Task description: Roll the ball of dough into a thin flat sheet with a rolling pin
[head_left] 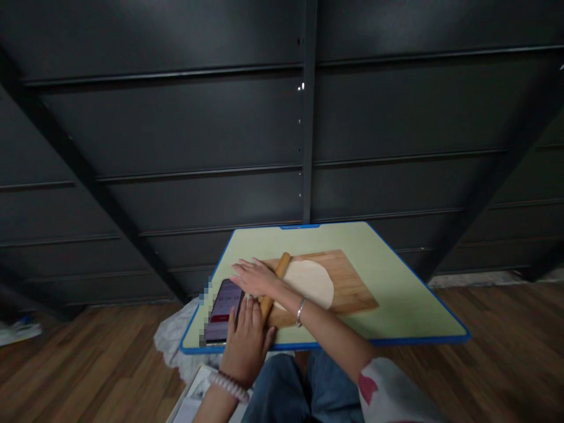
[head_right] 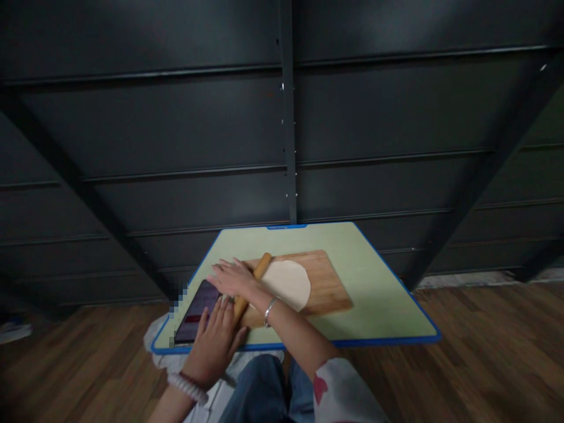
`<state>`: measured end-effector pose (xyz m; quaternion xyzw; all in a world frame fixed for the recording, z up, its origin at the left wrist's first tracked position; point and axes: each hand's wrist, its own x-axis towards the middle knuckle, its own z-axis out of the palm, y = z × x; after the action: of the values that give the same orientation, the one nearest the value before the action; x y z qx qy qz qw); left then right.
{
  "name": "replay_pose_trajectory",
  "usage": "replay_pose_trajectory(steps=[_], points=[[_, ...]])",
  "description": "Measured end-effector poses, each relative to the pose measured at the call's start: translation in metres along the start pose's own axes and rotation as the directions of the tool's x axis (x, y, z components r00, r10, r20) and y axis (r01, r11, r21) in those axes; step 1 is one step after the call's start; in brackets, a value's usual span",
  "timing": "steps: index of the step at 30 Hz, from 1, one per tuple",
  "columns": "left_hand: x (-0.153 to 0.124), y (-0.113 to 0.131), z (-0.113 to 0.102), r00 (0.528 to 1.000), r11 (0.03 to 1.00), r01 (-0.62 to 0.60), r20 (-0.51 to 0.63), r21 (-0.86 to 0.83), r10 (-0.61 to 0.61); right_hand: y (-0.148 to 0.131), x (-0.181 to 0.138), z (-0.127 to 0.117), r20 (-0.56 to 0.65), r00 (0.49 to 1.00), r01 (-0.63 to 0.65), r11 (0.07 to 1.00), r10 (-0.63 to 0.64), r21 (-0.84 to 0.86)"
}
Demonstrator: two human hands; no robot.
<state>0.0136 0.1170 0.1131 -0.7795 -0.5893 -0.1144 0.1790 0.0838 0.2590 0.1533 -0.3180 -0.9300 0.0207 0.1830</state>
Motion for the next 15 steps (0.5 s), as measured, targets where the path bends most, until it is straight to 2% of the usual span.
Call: replay_pose_trajectory(steps=[3,6,11,15], points=[[-0.003,0.005,0.003,0.996,0.990,0.033,0.084,-0.139,-0.021,0.001,-0.008,-0.003,0.052,0.999,0.012,1.000,-0.013,0.011],[-0.009,0.015,0.003,0.991,0.959,-0.001,0.131,-0.285,0.040,0.002,-0.023,-0.012,0.114,0.993,0.029,0.999,-0.030,0.016],[-0.014,0.037,-0.008,0.993,0.946,-0.082,0.058,-0.314,0.105,0.012,-0.059,-0.028,0.114,0.993,0.041,0.999,-0.042,0.015],[-0.014,0.059,-0.018,0.986,0.950,-0.160,0.011,-0.269,0.169,0.024,-0.092,-0.035,0.050,0.997,0.048,0.998,-0.050,0.044]])
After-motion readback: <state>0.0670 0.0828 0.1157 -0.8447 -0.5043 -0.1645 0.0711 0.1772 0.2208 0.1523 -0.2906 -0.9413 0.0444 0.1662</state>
